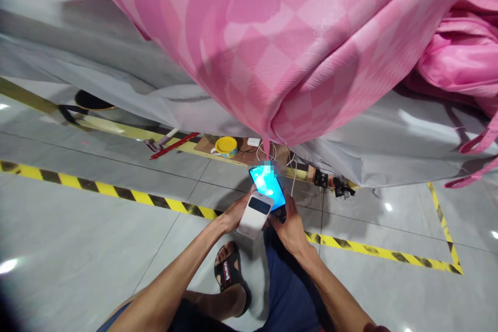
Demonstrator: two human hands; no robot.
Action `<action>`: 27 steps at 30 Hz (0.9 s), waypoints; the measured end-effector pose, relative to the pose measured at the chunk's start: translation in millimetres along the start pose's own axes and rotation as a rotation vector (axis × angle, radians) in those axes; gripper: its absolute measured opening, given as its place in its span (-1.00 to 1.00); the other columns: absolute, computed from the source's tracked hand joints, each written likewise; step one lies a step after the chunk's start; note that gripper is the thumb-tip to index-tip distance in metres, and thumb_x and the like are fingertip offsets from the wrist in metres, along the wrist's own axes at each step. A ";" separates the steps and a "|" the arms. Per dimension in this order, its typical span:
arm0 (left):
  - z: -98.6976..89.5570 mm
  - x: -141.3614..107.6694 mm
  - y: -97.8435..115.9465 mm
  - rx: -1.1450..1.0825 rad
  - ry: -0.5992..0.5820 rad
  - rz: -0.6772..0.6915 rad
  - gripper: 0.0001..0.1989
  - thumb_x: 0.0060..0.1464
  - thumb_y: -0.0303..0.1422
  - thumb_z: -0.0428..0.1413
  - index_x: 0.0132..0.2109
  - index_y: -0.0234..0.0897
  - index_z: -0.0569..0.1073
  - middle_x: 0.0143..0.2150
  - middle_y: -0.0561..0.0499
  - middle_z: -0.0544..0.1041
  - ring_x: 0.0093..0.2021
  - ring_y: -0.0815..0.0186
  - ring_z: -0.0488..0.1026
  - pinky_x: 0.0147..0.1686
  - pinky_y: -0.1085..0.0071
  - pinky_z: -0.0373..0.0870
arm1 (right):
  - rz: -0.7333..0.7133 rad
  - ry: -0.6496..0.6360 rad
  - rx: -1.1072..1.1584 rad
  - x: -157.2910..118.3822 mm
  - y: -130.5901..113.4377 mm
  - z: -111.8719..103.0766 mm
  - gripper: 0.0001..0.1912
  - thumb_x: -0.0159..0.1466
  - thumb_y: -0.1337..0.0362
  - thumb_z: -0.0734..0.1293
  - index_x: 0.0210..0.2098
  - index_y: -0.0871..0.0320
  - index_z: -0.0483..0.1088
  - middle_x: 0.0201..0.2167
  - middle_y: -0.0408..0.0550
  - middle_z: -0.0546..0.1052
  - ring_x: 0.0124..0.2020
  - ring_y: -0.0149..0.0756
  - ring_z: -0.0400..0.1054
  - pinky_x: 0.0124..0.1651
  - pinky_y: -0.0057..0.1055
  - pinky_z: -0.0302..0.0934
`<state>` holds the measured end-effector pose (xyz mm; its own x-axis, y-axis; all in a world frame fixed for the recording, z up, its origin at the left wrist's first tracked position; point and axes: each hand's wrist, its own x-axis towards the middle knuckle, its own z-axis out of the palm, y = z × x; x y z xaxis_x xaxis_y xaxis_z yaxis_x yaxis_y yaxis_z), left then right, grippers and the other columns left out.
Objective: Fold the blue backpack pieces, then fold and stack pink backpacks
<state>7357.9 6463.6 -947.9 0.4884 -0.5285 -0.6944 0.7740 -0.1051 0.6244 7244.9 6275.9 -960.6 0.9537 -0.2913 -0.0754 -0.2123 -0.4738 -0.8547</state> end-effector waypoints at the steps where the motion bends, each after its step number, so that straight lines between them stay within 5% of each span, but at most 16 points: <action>1: 0.1 0.1 0.0 0.001 -0.014 -0.009 -0.18 0.23 0.47 0.04 -0.18 -0.27 0.60 -0.41 -0.17 0.68 -0.43 0.08 0.59 -0.41 0.28 0.45 | 0.000 -0.019 0.009 0.4 -0.1 -2.1 -0.23 0.34 0.07 0.43 0.50 0.00 0.31 0.29 0.16 0.57 -0.11 -0.09 0.63 0.03 -0.04 0.61; 7: -1.8 -1.9 4.0 -0.016 -0.071 -0.018 -0.05 0.24 0.51 -0.07 0.06 -0.29 0.67 -0.36 -0.24 0.73 -0.36 -0.06 0.67 -0.40 0.22 0.51 | 0.053 -0.056 0.043 -1.0 0.3 -13.9 -0.28 0.42 0.05 0.43 0.51 -0.05 0.28 0.30 0.08 0.61 0.37 0.08 0.48 0.40 0.16 0.39; 14: -2.2 -2.3 4.6 -0.057 -0.045 -0.023 -0.06 0.30 0.46 -0.09 0.08 -0.32 0.68 -0.40 -0.23 0.71 -0.38 -0.06 0.67 -0.42 0.22 0.51 | 0.055 -0.046 0.040 -4.8 4.8 -7.2 -0.39 0.41 0.09 0.39 0.41 0.05 0.36 0.05 0.07 0.68 0.08 0.01 0.62 0.25 0.06 0.47; 23: -0.3 -4.4 3.8 -0.056 -0.087 -0.018 -0.04 0.32 0.46 -0.16 0.05 -0.33 0.69 -0.42 -0.24 0.68 -0.36 -0.06 0.66 -0.40 0.20 0.51 | 0.103 -0.053 0.071 -6.2 3.3 -4.6 -0.43 0.40 0.07 0.38 0.34 0.13 0.39 0.10 0.13 0.67 0.08 -0.01 0.64 0.22 -0.02 0.48; 27: -1.9 -2.9 1.1 -0.004 -0.077 0.011 0.00 0.14 0.58 -0.08 -0.08 -0.29 0.69 -0.42 -0.24 0.69 -0.38 -0.04 0.64 -0.41 0.22 0.50 | 0.116 -0.045 0.057 -7.4 -1.8 -5.2 -0.41 0.44 0.04 0.37 0.38 0.13 0.39 0.12 0.13 0.67 0.08 -0.02 0.65 0.18 -0.06 0.49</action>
<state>7358.1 6466.6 -945.8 0.4649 -0.5929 -0.6575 0.7701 -0.0956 0.6307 7237.1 6274.6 -955.8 0.9321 -0.3036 -0.1973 -0.3107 -0.3908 -0.8664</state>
